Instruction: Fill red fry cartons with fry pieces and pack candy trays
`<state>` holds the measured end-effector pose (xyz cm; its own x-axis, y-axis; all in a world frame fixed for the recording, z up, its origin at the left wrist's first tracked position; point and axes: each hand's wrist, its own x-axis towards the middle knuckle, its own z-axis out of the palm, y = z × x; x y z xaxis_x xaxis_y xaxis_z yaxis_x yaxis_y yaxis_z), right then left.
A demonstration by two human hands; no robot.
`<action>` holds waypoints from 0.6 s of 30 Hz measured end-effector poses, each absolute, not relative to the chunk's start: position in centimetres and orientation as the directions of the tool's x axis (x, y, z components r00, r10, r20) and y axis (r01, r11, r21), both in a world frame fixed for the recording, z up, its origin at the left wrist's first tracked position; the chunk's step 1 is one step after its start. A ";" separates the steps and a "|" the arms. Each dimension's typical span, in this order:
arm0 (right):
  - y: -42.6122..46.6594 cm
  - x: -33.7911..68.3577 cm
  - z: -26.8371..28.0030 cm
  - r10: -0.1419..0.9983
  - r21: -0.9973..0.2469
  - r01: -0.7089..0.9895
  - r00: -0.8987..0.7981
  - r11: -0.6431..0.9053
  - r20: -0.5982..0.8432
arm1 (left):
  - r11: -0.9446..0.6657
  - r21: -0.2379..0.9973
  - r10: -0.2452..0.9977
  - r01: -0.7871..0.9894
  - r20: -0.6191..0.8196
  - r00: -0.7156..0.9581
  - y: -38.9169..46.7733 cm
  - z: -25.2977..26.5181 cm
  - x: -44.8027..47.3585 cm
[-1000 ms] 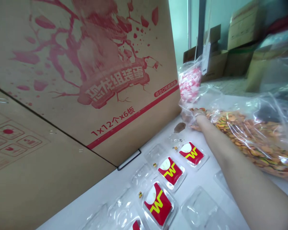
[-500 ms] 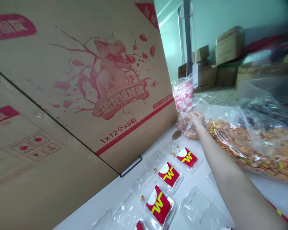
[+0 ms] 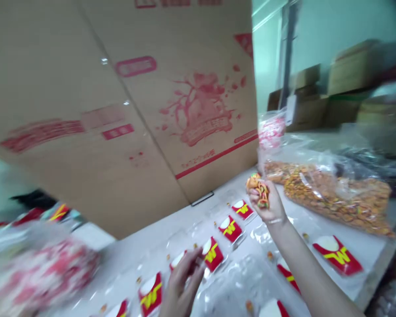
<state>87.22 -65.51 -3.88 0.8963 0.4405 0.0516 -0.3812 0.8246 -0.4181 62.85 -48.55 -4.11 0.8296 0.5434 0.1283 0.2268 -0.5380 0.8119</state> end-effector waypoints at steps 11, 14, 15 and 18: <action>-54.3 58.6 -10.9 0.786 -0.471 -0.817 0.516 0.332 -0.340 | -0.363 0.929 0.604 0.069 0.179 0.776 -44.5 -8.1 49.9; -52.0 55.0 -12.5 0.817 -0.477 -0.859 0.407 0.189 -0.409 | -0.227 0.971 0.728 0.069 0.122 0.675 -39.7 -10.8 43.8; -51.4 54.0 -12.8 0.822 -0.484 -0.863 0.378 0.146 -0.426 | -0.201 0.976 0.770 0.082 0.106 0.629 -37.5 -11.6 41.9; -49.7 51.6 -13.3 0.827 -0.500 -0.865 0.310 0.040 -0.470 | -0.290 0.931 0.872 0.223 0.161 0.463 -29.0 -13.4 36.7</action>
<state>51.56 -49.73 -13.29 0.3098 0.8265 -0.4699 -0.8651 0.0400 -0.5000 36.74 -29.01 -13.35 0.4631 0.8716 0.1607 0.2234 -0.2902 0.9305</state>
